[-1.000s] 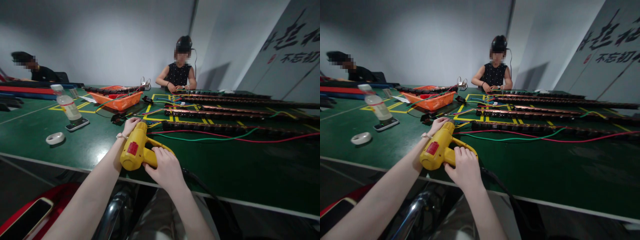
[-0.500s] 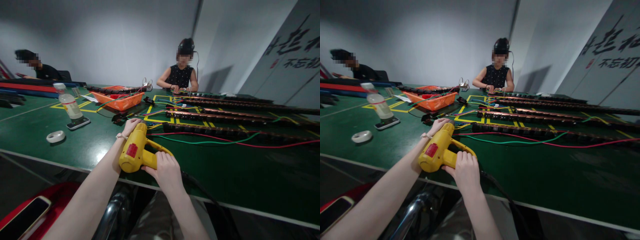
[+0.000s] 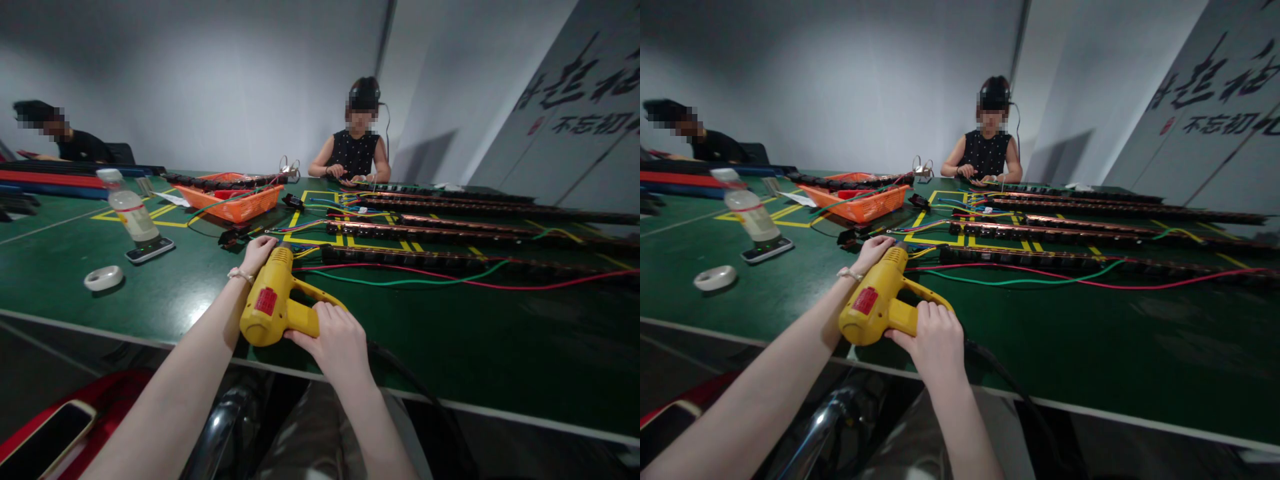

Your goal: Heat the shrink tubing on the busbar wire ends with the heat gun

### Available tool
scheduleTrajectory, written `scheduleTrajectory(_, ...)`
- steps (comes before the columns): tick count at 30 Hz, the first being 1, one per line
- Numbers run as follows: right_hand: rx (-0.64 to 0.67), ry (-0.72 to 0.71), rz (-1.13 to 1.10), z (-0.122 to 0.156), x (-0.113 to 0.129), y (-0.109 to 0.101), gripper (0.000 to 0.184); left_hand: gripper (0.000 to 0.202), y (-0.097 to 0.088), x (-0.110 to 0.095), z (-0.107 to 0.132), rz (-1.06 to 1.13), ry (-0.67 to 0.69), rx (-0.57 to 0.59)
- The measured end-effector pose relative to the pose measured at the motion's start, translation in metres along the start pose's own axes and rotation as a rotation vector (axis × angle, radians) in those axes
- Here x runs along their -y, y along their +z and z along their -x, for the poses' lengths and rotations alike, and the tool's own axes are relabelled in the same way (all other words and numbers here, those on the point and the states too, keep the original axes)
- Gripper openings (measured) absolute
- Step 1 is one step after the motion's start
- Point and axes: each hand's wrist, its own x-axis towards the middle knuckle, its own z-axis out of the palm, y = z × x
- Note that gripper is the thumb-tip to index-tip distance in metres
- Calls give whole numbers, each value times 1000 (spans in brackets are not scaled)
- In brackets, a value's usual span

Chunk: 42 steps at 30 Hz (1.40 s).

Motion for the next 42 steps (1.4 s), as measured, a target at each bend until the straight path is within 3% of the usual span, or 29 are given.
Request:
scheduleTrajectory(9,-79,47,85,18,-24,-12,44,24,5,7,-7,-96,142,-120)
scheduleTrajectory(22,58,-10,67,19,-27,-19,29,18,12,0,-1,-72,-18,-121)
scheduleTrajectory(29,70,21,66,14,-8,-9,30,24,9,5,0,-83,57,-123)
scheduleTrajectory(35,56,-18,64,4,12,3,32,31,4,0,8,20,0,-38)
scheduleTrajectory(42,28,-13,66,0,16,9,33,32,3,-3,6,33,33,-46)
